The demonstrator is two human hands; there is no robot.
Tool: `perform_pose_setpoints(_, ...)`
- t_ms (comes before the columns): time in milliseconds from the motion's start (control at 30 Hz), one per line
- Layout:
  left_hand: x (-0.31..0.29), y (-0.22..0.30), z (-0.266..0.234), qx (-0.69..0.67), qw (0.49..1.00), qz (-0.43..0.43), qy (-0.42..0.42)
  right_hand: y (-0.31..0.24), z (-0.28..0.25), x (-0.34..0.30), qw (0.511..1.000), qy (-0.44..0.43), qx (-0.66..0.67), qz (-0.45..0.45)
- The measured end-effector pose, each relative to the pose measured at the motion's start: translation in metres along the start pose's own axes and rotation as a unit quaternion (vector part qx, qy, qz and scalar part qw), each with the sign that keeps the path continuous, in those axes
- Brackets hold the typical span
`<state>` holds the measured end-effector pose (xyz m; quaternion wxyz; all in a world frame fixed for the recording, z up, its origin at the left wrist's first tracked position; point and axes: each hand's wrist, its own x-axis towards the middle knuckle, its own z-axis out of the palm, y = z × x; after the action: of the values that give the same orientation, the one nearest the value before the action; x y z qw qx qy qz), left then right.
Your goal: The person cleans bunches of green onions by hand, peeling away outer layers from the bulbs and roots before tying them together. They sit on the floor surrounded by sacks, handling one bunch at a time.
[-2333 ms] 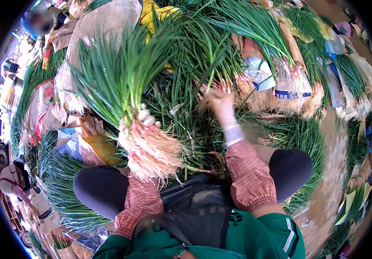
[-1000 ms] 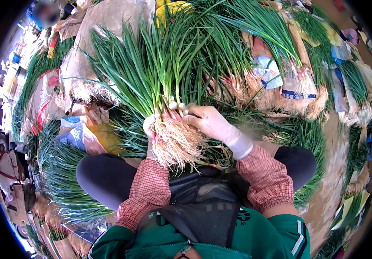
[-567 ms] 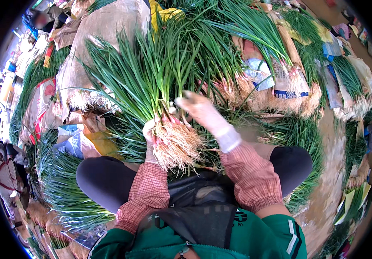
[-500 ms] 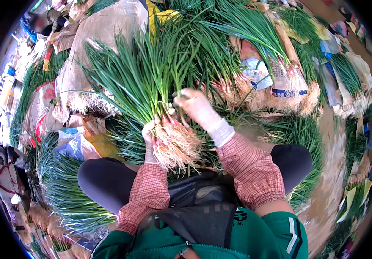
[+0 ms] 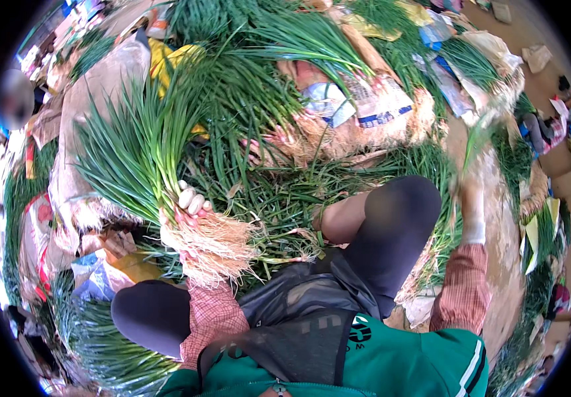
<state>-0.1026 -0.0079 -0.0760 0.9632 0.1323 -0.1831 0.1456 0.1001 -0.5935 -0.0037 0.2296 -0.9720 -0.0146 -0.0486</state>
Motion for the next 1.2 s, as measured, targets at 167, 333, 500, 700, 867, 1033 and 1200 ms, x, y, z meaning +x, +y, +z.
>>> perform_pose_setpoints(167, 0.001, 0.016, 0.028, 0.07, 0.996, 0.047, 0.023, 0.055, 0.03, 0.014, 0.95, 0.049, -0.304, -0.05)
perform_pose_setpoints(333, -0.004, 0.016, -0.009, 0.096, 0.989, 0.034, 0.109, -0.202, 0.125, 0.059, 0.94, -0.129, 0.25, -0.193)
perform_pose_setpoints(500, 0.006, -0.033, -0.037, -0.002, 0.994, 0.011, 0.113, -0.274, 0.287, 0.072, 0.954, -0.146, 0.067, -0.254)
perform_pose_setpoints(700, -0.008, -0.02, -0.031, 0.12, 0.971, -0.008, 0.207, -0.349, 0.27, -0.041, 0.924, -0.123, 0.158, -0.326)
perform_pose_setpoints(867, -0.001, -0.024, -0.01, 0.095, 0.965, -0.06, 0.237, -0.331, 0.264, -0.073, 0.839, -0.373, 0.256, -0.301)
perform_pose_setpoints(1033, -0.01, -0.018, -0.03, 0.148, 0.954, -0.083, 0.249, -0.363, 0.308, -0.05, 0.823, -0.234, 0.314, -0.413)
perform_pose_setpoints(1200, -0.02, -0.023, -0.041, 0.084, 0.972, -0.045, 0.215, -0.365, 0.336, -0.054, 0.556, -0.47, 0.677, 0.107)
